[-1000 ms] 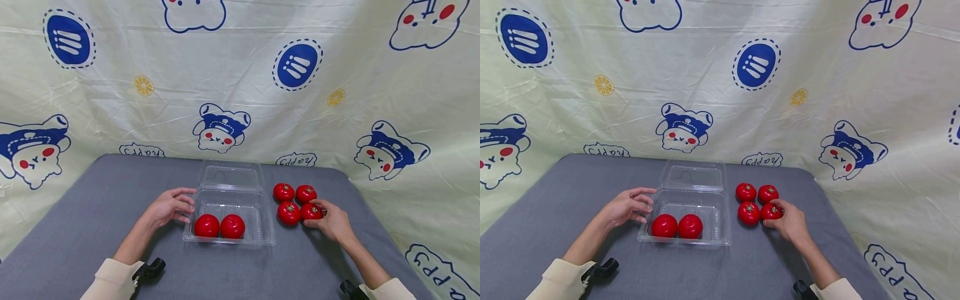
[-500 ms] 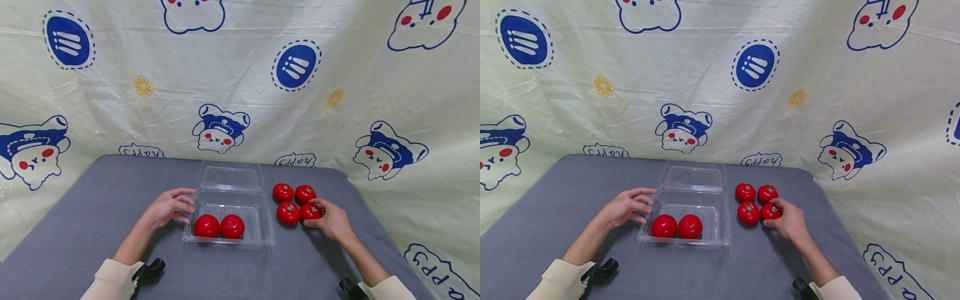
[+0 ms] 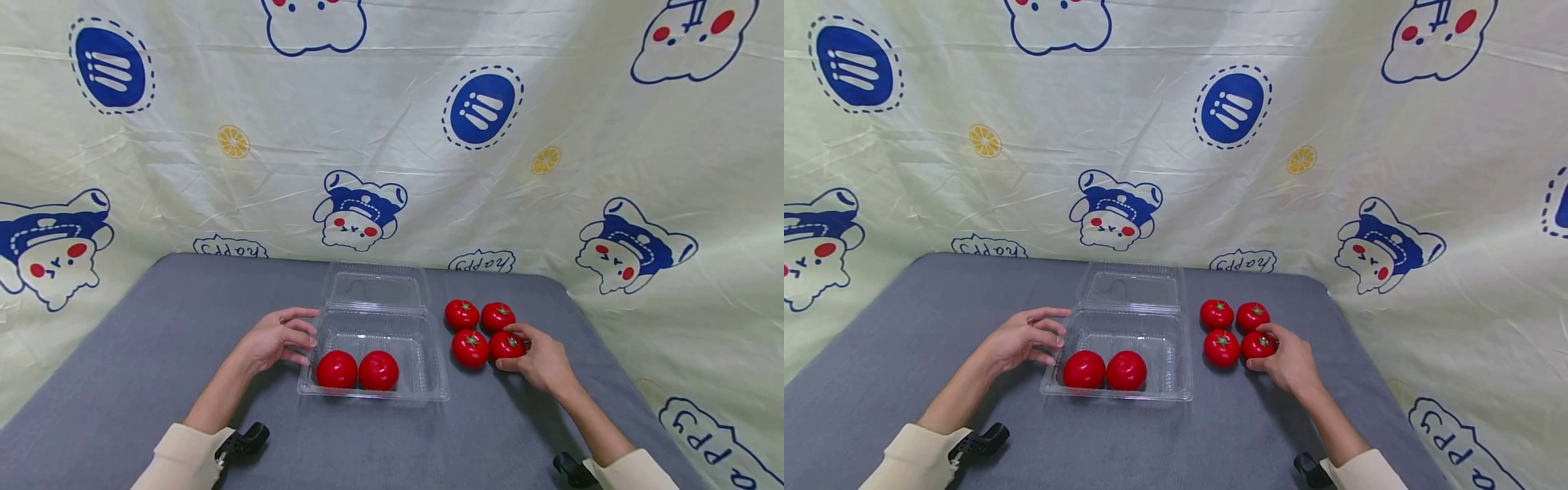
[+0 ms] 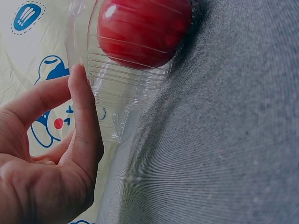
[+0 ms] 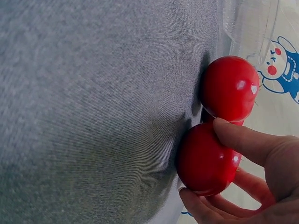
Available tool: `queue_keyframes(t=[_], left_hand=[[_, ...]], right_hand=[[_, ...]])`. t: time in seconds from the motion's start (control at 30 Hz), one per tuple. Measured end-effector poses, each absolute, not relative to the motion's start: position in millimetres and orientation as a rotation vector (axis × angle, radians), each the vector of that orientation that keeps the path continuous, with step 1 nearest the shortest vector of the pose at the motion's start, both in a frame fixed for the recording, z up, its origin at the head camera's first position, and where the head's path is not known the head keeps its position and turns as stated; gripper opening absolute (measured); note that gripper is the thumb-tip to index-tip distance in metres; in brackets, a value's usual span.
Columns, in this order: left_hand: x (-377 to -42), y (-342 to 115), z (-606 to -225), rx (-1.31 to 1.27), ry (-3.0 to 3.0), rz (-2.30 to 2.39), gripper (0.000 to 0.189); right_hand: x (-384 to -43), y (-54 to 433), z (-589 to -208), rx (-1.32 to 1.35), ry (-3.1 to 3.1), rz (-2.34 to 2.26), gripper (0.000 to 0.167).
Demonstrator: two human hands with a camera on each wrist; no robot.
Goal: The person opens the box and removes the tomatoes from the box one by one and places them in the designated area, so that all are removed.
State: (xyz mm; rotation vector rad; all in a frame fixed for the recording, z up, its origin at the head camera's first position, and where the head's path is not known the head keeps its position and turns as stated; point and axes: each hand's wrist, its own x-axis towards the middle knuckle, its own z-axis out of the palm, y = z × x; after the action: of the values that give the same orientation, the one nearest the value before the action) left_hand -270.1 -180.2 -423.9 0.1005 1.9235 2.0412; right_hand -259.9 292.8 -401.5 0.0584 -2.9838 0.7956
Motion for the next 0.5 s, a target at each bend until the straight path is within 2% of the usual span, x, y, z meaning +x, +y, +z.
queue_keyframes(t=[0.5], left_hand=[[-270.8, -179.7, -423.6, 0.095, 1.928, 2.035, 0.059]], right_hand=[[-261.1, 292.9, -399.6, 0.025, -3.007, 0.787, 0.068]])
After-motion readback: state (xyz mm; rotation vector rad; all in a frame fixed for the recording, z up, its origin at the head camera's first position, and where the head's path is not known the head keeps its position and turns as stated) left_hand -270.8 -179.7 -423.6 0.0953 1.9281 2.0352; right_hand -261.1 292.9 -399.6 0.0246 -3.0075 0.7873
